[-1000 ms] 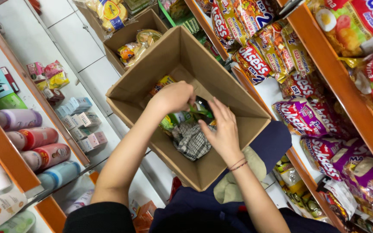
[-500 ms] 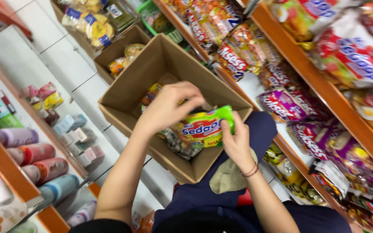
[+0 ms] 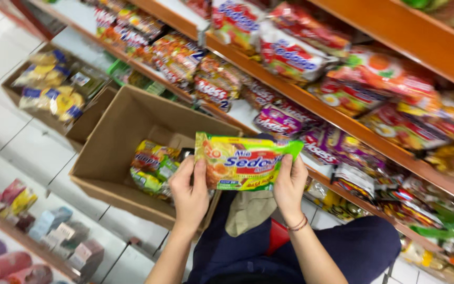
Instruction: The person takes instant noodle packets from a cardboard box, wipes them with a cloth, scans them using a handheld barcode scanner, and places them onto a grocery shelf.
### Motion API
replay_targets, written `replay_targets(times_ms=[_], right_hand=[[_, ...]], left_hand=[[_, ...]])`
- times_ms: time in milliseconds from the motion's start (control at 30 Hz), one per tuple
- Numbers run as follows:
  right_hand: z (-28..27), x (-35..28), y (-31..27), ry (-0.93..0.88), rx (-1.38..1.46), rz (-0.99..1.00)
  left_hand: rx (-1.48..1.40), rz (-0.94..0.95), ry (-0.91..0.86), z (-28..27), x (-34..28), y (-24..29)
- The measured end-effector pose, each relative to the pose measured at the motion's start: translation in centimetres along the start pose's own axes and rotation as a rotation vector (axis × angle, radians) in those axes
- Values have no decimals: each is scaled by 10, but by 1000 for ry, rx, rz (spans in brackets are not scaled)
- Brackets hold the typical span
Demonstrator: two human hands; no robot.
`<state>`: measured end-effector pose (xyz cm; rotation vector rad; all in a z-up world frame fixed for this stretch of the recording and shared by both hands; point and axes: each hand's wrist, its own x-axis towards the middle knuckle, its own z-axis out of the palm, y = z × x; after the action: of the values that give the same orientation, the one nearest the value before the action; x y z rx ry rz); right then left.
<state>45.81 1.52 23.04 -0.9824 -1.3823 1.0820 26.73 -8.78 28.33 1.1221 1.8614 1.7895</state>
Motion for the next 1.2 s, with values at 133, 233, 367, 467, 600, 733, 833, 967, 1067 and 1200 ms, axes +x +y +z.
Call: replay_targets(times_ms=[133,233,367,467,600,733,833,967,1067,1200], right_hand=[[-32,-13,-6,119,-2,-46],[-45,-20,-10,184,57,-58],[-70,-21,-3,245,72,-63],[-85,-24,4,253,103,-74],[-98,-22,-9,247,120,-94],[-114,-19,-32,223,130,-76],[-123,-16,-52,137,141,-57],[-130,-17,-85,-94,295,-78],[-131,-12,-97,-80,411,3],[-141,-7,-102,2,398,64]], left_hand=[[74,159,50,21,-14,39],[48,261,72,37,-23,52],[24,122,-8,48,-32,62],[-83,46,-193,52,-26,70],[-213,39,-303,58,-23,82],[-109,195,-194,69,-28,86],[-162,221,-150,81,-26,87],[-207,254,-158,94,-18,96],[-279,178,-313,98,-8,109],[-258,214,-404,105,1,128]])
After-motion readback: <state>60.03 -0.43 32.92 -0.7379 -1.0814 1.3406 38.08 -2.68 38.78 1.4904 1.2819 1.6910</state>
